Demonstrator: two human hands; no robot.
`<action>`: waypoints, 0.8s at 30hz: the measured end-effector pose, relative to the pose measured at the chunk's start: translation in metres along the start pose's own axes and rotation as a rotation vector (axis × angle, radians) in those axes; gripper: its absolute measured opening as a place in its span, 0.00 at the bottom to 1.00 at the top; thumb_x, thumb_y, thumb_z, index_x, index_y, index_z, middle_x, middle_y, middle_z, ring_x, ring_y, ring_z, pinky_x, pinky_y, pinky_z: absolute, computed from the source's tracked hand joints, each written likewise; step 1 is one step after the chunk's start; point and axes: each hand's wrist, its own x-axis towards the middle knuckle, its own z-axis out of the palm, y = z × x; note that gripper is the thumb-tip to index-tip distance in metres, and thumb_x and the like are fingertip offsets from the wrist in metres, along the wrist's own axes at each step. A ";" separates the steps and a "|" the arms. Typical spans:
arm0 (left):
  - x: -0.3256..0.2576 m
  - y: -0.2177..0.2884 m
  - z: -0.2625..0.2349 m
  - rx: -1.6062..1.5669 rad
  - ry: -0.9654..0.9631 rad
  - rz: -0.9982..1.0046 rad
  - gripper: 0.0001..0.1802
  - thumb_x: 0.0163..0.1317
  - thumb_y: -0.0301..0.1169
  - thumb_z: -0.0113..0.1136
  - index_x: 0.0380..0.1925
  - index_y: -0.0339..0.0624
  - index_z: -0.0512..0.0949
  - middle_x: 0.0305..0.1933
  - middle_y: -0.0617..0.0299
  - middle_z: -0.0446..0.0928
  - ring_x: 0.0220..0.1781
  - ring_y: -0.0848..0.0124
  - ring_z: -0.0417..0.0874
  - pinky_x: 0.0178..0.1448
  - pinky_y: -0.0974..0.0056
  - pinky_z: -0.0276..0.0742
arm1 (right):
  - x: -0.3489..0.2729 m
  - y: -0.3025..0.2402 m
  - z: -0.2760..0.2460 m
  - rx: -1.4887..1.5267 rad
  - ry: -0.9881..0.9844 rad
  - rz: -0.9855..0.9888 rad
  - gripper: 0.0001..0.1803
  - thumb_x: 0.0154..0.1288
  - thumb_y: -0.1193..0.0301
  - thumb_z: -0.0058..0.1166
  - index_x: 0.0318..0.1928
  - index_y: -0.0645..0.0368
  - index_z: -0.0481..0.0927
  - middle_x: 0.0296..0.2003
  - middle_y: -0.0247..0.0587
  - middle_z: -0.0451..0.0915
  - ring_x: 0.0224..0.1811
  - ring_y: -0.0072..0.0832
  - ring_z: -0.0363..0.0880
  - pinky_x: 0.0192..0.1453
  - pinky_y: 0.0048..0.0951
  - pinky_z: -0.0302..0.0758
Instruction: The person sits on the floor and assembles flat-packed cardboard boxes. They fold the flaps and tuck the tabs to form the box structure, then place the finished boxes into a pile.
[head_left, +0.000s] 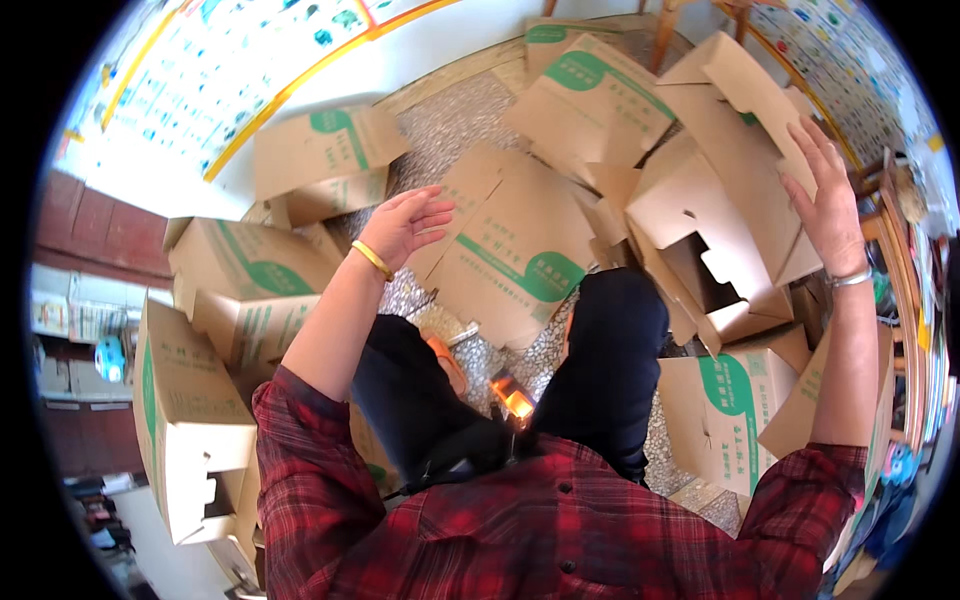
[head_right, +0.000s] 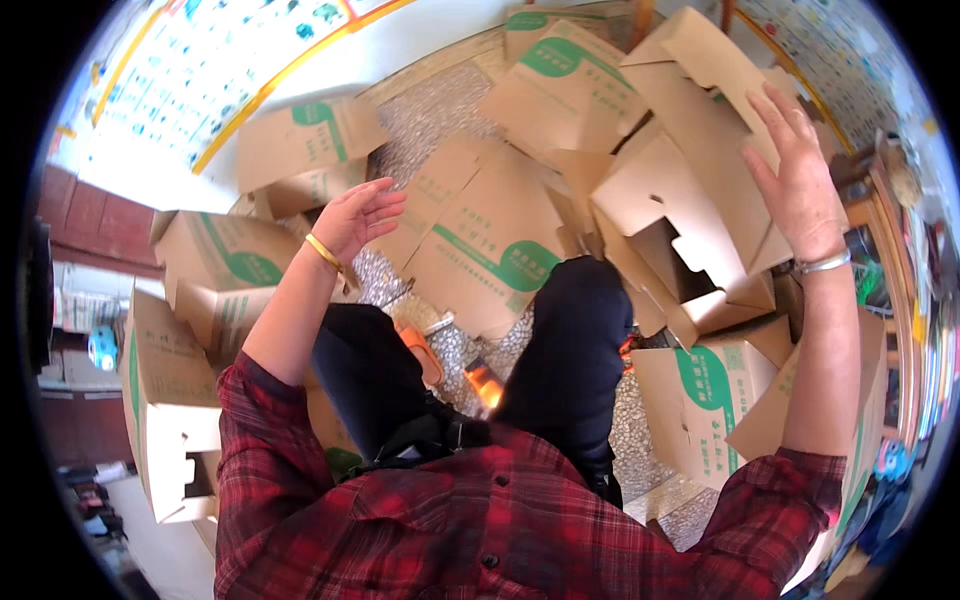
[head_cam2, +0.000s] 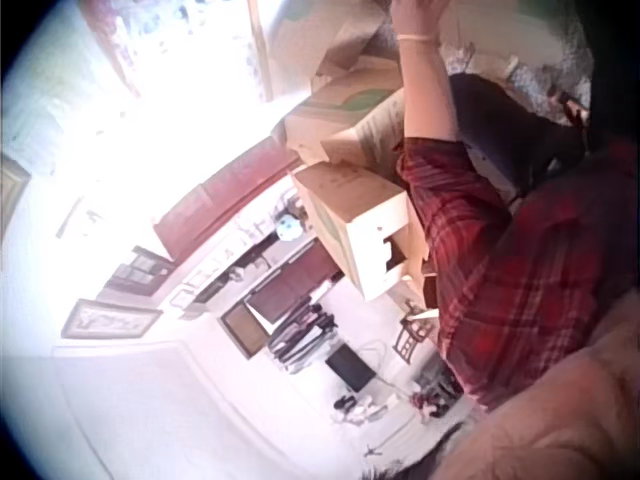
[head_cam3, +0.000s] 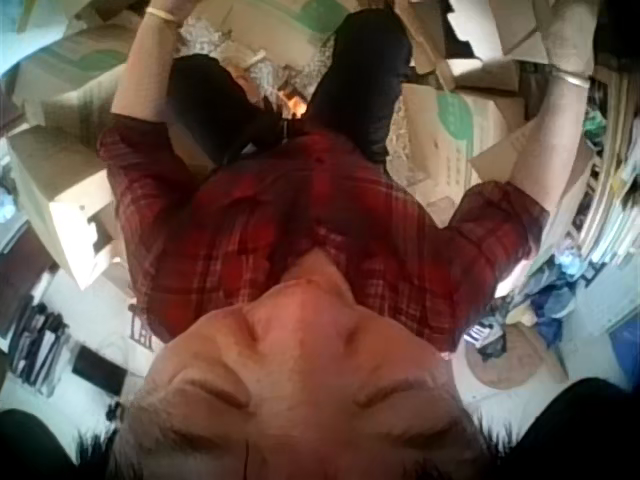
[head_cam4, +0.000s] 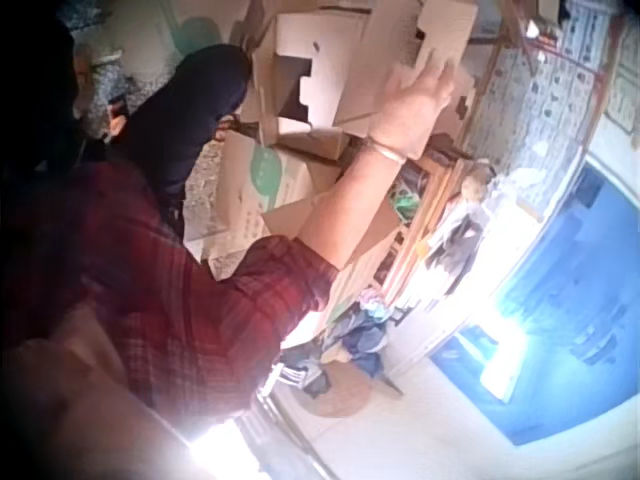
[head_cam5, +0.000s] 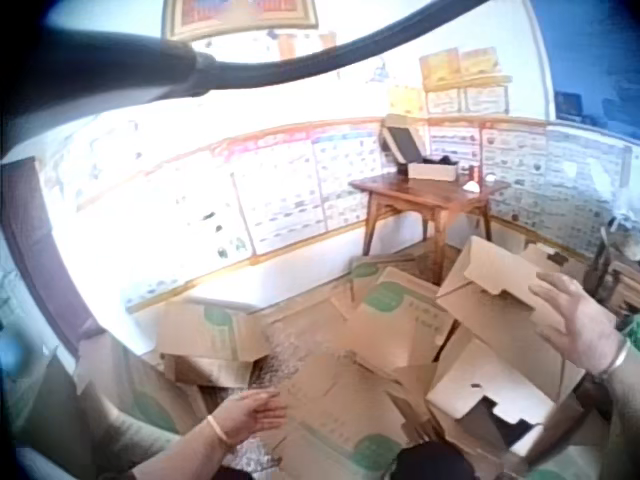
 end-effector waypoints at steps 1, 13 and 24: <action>-0.008 -0.006 -0.019 -0.026 0.034 0.004 0.22 0.66 0.38 0.49 0.56 0.38 0.67 0.52 0.52 0.76 0.50 0.67 0.78 0.52 0.61 0.76 | 0.009 -0.022 0.007 0.064 -0.003 -0.035 0.32 0.51 0.78 0.58 0.60 0.53 0.68 0.59 0.46 0.68 0.61 0.43 0.66 0.64 0.35 0.65; -0.161 -0.122 -0.151 1.045 0.547 0.292 0.14 0.59 0.30 0.56 0.45 0.39 0.76 0.50 0.55 0.76 0.55 0.62 0.74 0.58 0.60 0.69 | 0.011 -0.276 0.365 1.914 -0.543 1.186 0.20 0.60 0.66 0.54 0.53 0.57 0.71 0.46 0.38 0.75 0.49 0.30 0.73 0.52 0.42 0.71; -0.178 -0.133 -0.141 1.471 0.706 0.225 0.09 0.49 0.21 0.53 0.30 0.40 0.80 0.41 0.54 0.78 0.48 0.55 0.77 0.54 0.57 0.70 | -0.197 -0.308 0.514 1.182 -0.770 1.938 0.31 0.59 0.60 0.53 0.62 0.51 0.63 0.59 0.41 0.65 0.60 0.39 0.64 0.51 0.51 0.65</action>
